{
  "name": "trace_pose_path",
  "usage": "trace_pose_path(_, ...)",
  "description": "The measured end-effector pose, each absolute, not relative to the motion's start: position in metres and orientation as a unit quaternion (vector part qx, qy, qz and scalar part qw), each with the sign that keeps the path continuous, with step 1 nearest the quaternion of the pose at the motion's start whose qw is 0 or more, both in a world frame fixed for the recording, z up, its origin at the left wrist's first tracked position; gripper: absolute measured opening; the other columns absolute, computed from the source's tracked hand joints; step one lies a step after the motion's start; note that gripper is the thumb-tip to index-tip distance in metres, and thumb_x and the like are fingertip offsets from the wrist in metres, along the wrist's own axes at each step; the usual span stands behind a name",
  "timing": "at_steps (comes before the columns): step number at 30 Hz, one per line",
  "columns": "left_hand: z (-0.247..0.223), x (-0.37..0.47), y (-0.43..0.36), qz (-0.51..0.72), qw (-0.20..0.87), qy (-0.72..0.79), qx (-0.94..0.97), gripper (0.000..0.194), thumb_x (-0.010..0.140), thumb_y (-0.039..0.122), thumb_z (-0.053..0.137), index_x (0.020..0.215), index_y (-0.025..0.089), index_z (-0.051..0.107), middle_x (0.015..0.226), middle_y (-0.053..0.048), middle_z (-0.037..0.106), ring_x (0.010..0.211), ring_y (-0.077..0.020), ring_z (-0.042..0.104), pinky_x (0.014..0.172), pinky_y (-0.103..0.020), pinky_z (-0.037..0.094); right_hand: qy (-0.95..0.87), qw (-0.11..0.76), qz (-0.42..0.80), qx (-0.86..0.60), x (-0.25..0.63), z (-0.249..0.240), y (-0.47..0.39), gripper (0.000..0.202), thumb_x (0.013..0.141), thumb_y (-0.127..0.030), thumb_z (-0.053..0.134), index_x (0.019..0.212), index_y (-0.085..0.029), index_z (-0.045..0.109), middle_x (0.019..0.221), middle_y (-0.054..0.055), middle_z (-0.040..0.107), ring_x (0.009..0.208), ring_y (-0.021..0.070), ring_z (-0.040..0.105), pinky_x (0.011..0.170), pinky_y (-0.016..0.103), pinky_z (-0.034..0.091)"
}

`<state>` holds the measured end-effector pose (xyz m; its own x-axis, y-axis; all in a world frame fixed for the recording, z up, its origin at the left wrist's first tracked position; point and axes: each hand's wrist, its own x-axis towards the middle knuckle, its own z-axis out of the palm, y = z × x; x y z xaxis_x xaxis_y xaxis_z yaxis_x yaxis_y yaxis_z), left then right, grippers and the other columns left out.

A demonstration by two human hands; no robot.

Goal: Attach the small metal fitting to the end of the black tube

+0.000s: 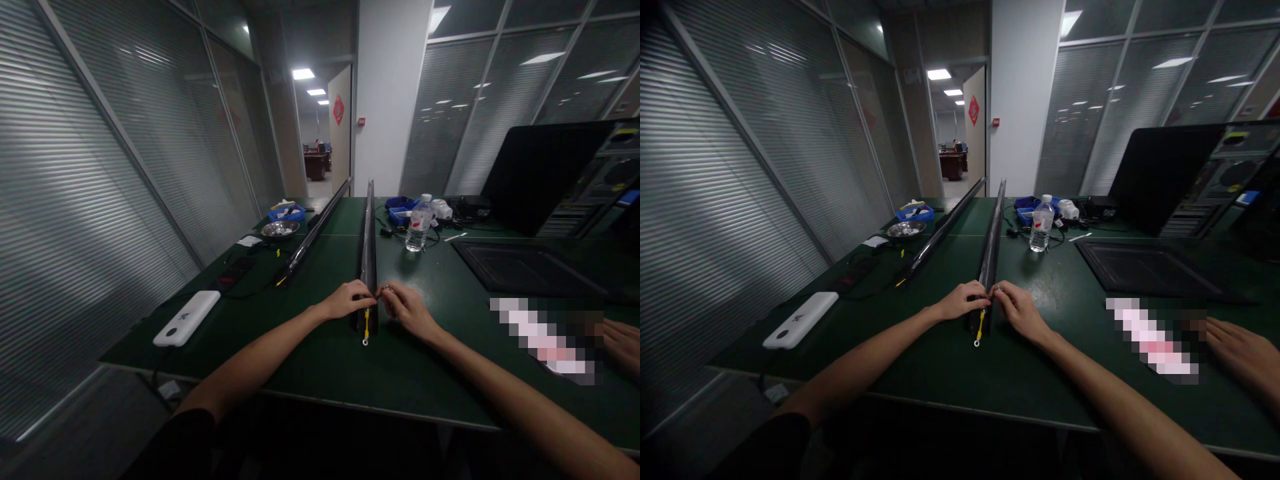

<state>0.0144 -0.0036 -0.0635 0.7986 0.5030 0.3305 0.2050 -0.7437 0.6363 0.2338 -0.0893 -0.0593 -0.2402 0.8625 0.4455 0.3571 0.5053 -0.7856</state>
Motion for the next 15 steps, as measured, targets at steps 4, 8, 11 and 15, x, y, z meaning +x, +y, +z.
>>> trace_pose_path(4,-0.0611,0.0142,-0.0051,0.247,0.306,0.198,0.898,0.028,0.103,0.040,0.064,0.100,0.015,0.076,0.102,-0.007,0.067,0.104,-0.0206,0.063,0.096,-0.030,0.047,-0.733,0.462,0.282,-0.412,0.2335,-0.0591,-0.0899,0.034,0.110,-0.047,0.046,0.103,-0.020,0.066,0.067,-0.002,0.056,0.057,0.0161,0.056,0.055,0.027,0.045)
trace_pose_path(8,-0.0590,0.0143,-0.0062,0.243,0.300,0.190,0.903,0.030,0.105,0.040,0.061,0.097,0.015,0.076,0.101,-0.007,0.068,0.105,-0.0211,0.062,0.097,-0.031,0.047,-0.717,0.471,0.290,-0.425,0.2293,-0.0545,-0.0939,0.035,0.108,-0.050,0.048,0.099,-0.020,0.065,0.065,-0.002,0.056,0.054,0.0156,0.055,0.052,0.026,0.043)
trace_pose_path(11,-0.0584,0.0144,-0.0062,0.241,0.297,0.178,0.907,0.033,0.106,0.040,0.058,0.092,0.015,0.074,0.097,-0.006,0.068,0.105,-0.0210,0.061,0.096,-0.030,0.046,-0.715,0.469,0.285,-0.433,0.2273,-0.0522,-0.0952,0.036,0.107,-0.051,0.050,0.096,-0.020,0.064,0.063,-0.003,0.055,0.052,0.0151,0.054,0.050,0.026,0.042)
trace_pose_path(15,-0.0581,0.0139,-0.0061,0.231,0.301,0.188,0.906,0.031,0.105,0.040,0.060,0.093,0.016,0.075,0.099,-0.006,0.069,0.106,-0.0211,0.061,0.096,-0.030,0.046,-0.724,0.463,0.275,-0.432,0.2288,-0.0531,-0.0943,0.037,0.108,-0.051,0.047,0.095,-0.021,0.065,0.062,-0.003,0.056,0.052,0.0164,0.055,0.052,0.027,0.043)
